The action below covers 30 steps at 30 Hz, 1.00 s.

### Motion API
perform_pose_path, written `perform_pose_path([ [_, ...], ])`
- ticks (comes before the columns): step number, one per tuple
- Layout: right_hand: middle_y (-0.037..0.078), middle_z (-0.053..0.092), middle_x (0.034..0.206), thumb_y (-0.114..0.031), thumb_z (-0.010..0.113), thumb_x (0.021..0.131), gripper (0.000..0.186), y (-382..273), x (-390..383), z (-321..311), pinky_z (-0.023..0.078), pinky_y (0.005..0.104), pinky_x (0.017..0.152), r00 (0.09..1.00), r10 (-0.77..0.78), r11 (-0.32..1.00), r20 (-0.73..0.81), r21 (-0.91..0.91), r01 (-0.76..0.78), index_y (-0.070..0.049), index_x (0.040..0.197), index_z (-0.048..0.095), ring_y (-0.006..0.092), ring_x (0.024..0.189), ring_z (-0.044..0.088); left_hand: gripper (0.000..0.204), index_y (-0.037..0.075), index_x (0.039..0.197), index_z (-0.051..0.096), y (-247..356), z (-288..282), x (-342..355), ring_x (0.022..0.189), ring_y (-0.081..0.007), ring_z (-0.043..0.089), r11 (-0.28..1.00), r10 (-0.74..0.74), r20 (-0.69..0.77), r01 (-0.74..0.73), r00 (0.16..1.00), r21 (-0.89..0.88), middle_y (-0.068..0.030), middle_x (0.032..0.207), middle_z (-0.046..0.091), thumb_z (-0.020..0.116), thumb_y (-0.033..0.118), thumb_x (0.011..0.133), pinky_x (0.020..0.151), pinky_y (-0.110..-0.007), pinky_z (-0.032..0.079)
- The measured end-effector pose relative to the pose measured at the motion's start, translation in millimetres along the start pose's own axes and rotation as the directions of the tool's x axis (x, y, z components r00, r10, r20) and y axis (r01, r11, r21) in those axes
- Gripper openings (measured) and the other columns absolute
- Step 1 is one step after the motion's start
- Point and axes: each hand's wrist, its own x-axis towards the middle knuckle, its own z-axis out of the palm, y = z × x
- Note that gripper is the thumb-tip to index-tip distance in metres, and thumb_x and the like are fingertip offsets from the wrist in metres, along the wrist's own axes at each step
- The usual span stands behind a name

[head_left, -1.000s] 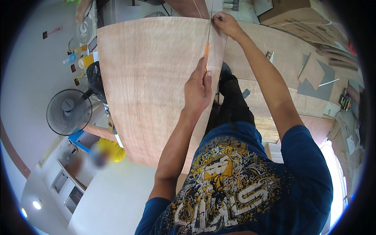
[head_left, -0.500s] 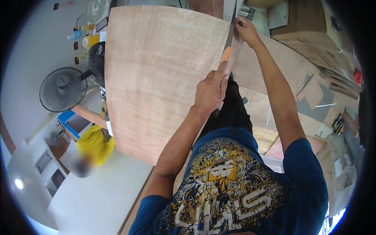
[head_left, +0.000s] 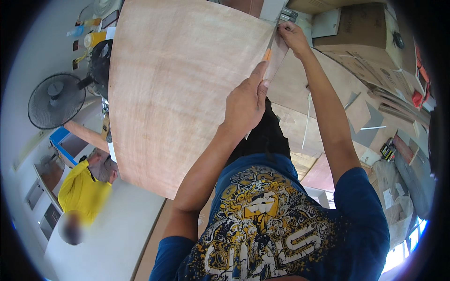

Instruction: The person marks a curved line on a large plywood sheet using a thin strip as a guide and a pencil. They then position the sheet on a workbench and cut along the marked line using a hand saw.

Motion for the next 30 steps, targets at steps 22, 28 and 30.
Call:
perform_pose_path([
  [22, 0.002, 0.066, 0.092, -0.018, 0.065, 0.094, 0.015, 2, 5, 4, 0.047, 0.0281, 0.077, 0.999, 0.033, 0.999, -0.01, -0.019, -0.034, -0.004, 0.099, 0.069, 0.0122, 0.084, 0.057, 0.042, 0.007, 0.142, 0.051, 17, -14, -30, 0.078, -0.0397, 0.07, 0.99, -0.077, 0.146, 0.058, 0.986, 0.129, -0.0247, 0.093, 0.07, 0.054, 0.011, 0.101, 0.069, -0.043, 0.055],
  [28, 0.002, 0.066, 0.091, -0.016, 0.065, 0.094, 0.015, -5, -3, -5, 0.046, 0.0284, 0.078, 0.997, 0.058, 0.996, 0.046, 0.066, -0.061, -0.003, 0.1, 0.069, 0.0131, 0.085, 0.057, 0.042, 0.005, 0.142, 0.053, 25, -43, -80, 0.076, -0.0382, 0.07, 0.993, -0.107, 0.118, 0.1, 0.987, 0.061, -0.0253, 0.098, 0.07, 0.056, 0.009, 0.101, 0.07, -0.04, 0.055],
  [30, 0.003, 0.066, 0.091, -0.016, 0.065, 0.094, 0.015, -2, -3, -5, 0.047, 0.0285, 0.078, 0.999, 0.033, 0.998, 0.04, 0.051, -0.035, -0.003, 0.1, 0.068, 0.0132, 0.085, 0.057, 0.041, 0.004, 0.141, 0.054, 28, -46, -82, 0.075, -0.0375, 0.07, 0.992, -0.12, 0.124, 0.115, 0.985, 0.046, -0.0252, 0.1, 0.07, 0.056, 0.008, 0.101, 0.07, -0.039, 0.056],
])
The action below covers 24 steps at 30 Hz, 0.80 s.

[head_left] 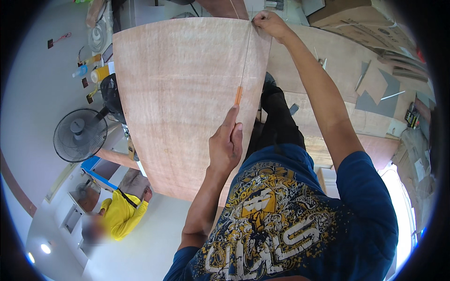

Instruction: The person marks a curved line on a large plywood sheet using a thin strip as a guide and a pencil. They then position the sheet on a workbench and cut along the marked line using a hand saw.

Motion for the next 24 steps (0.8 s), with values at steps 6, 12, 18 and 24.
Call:
perform_pose_path([
  [6, 0.003, 0.066, 0.091, -0.016, 0.065, 0.093, 0.016, 6, 4, 1, 0.047, 0.0285, 0.079, 0.999, -0.049, 0.999, -0.016, -0.005, 0.049, -0.002, 0.1, 0.068, 0.0129, 0.086, 0.058, 0.041, 0.003, 0.143, 0.052, -1, 16, 46, 0.06, -0.013, 0.057, 0.997, 0.037, -0.004, -0.037, 0.999, 0.063, -0.0139, 0.075, 0.064, 0.054, 0.009, 0.103, 0.058, -0.027, 0.048],
  [12, 0.004, 0.068, 0.094, -0.013, 0.065, 0.093, 0.016, 3, 2, -1, 0.048, 0.0285, 0.081, 1.0, 0.007, 1.0, -0.03, 0.005, -0.007, 0.0, 0.102, 0.069, 0.0139, 0.088, 0.06, 0.043, 0.01, 0.143, 0.052, 7, 25, 52, 0.069, -0.036, 0.068, 0.997, -0.034, 0.0, 0.034, 0.999, 0.065, -0.0231, 0.083, 0.068, 0.058, 0.011, 0.1, 0.066, -0.04, 0.053],
  [18, 0.005, 0.069, 0.095, -0.011, 0.065, 0.093, 0.015, 4, -3, -2, 0.048, 0.03, 0.083, 1.0, -0.009, 1.0, -0.018, -0.01, 0.009, 0.0, 0.102, 0.069, 0.0154, 0.089, 0.061, 0.042, 0.009, 0.144, 0.052, 2, 12, 24, 0.073, -0.0223, 0.071, 0.99, 0.073, -0.025, -0.069, 0.997, 0.119, -0.0251, 0.097, 0.07, 0.054, 0.01, 0.102, 0.067, -0.031, 0.053],
  [24, 0.006, 0.07, 0.097, -0.012, 0.065, 0.093, 0.017, 7, -4, 2, 0.048, 0.0308, 0.085, 0.999, -0.027, 1.0, -0.026, 0.01, 0.028, 0.001, 0.103, 0.07, 0.0162, 0.091, 0.061, 0.041, 0.011, 0.142, 0.053, -10, 52, 109, 0.072, -0.0406, 0.068, 0.98, 0.176, -0.082, -0.167, 0.981, 0.106, -0.0248, 0.083, 0.068, 0.056, 0.011, 0.101, 0.064, -0.043, 0.053],
])
